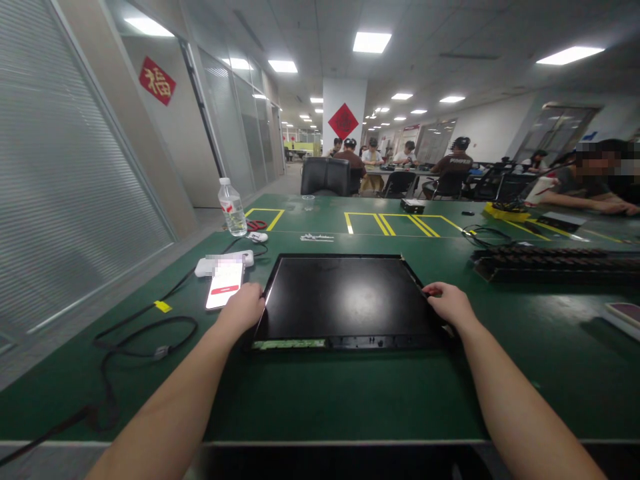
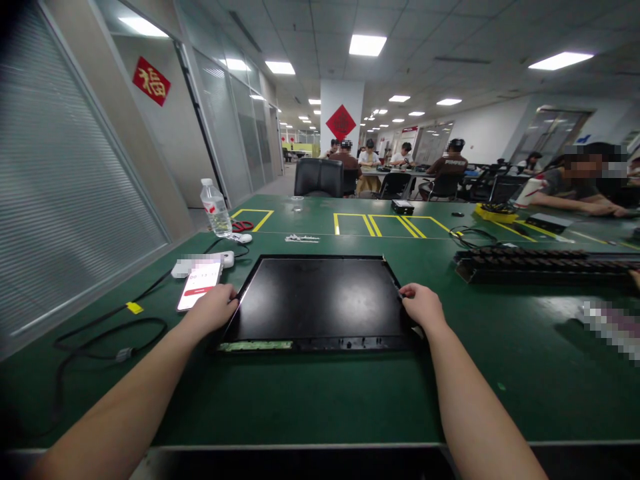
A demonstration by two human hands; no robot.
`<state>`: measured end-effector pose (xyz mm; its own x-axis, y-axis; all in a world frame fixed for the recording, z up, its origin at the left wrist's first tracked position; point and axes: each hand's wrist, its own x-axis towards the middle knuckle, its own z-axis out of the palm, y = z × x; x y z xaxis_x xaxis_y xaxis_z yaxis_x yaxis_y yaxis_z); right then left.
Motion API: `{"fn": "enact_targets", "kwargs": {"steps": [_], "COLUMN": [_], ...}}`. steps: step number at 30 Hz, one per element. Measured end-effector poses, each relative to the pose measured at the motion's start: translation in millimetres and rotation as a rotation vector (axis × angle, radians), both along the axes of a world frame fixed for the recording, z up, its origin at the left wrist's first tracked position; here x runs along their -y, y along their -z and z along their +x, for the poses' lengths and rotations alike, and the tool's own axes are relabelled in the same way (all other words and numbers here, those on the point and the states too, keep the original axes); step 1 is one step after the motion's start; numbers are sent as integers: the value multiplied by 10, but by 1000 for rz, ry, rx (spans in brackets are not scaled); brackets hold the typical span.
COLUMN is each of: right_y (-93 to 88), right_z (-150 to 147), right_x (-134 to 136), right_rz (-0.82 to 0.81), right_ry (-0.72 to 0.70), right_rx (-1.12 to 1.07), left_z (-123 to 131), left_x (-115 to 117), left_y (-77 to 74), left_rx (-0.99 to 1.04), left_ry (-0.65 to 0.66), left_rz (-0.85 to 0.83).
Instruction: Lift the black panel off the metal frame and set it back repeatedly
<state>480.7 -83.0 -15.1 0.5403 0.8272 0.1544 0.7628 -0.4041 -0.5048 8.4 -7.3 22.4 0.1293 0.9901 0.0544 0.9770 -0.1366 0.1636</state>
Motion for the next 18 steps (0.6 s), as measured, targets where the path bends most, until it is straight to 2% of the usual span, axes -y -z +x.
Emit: {"fn": "enact_targets", "kwargs": {"steps": [4,8,18], "right_y": [9,30,50], "right_z": [6,16,42], "right_x": [2,-3,-21], "right_rz": [2,17,-19], "right_ry": [-11,-18,-20], "right_rx": [-14,-17,15], "left_z": [4,-23,54], "left_x": [4,-31,10], "left_y": [-30,-45,-129], "left_rx": [73,245,885], "left_ry": [-49,-104,-332], "left_rz": [-3,25,-27]}}
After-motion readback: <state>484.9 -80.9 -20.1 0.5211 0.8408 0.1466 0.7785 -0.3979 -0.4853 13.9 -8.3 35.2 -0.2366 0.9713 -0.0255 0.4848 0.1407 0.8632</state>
